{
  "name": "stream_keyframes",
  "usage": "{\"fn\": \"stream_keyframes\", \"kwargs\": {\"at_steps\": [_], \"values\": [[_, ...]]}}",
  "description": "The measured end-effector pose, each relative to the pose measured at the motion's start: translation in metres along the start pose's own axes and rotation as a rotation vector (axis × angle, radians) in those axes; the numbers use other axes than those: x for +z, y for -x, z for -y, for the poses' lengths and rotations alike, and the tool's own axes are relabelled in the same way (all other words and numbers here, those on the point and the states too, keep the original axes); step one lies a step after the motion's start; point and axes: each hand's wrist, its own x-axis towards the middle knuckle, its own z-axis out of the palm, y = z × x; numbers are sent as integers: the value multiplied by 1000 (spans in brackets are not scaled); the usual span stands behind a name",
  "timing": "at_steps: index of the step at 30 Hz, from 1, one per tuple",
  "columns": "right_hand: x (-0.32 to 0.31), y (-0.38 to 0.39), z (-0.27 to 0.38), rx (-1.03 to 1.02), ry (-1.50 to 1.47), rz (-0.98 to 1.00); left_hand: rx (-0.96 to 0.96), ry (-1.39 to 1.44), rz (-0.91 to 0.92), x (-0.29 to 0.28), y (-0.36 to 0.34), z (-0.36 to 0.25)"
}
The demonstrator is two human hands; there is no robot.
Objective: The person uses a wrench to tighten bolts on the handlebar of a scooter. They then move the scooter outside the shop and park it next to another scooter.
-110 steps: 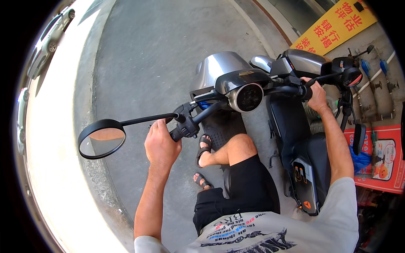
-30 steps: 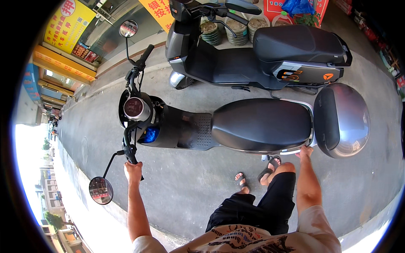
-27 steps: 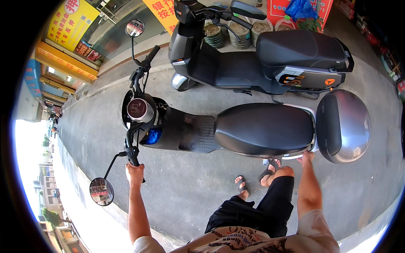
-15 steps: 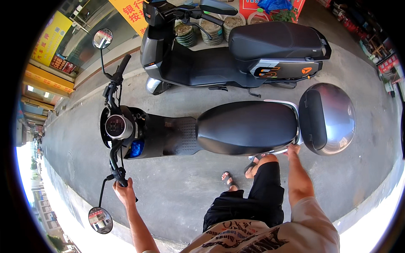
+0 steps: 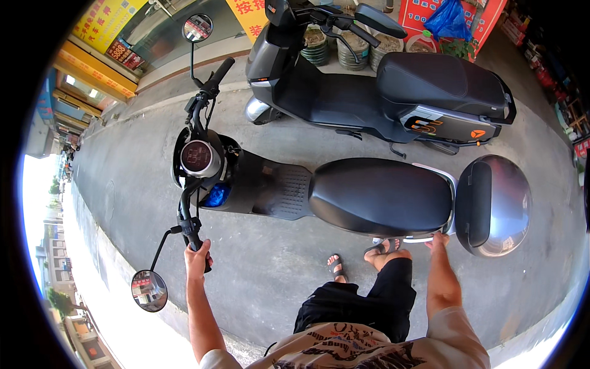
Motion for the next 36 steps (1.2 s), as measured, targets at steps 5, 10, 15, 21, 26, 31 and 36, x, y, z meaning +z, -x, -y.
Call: {"fn": "stream_keyframes", "kwargs": {"at_steps": [5, 10, 15, 21, 26, 31, 36], "values": [[4, -12, -8, 7, -22, -61, 6, 46, 75, 5, -6, 4], [10, -28, -24, -27, -377, -25, -9, 74, 90, 18, -9, -4], [-4, 2, 9, 371, -710, 195, -67, 51, 58, 17, -12, 0], [-9, 6, 12, 355, -591, 141, -150, 58, 64, 0, -9, 7], [-6, 0, 16, 316, -610, 204, -149, 114, 61, 36, 1, -2], [-11, 13, 12, 325, -556, 151, -149, 163, 60, 42, 6, -6], [-18, 9, 14, 295, -565, 95, -127, 144, 79, 26, -5, 8]]}}
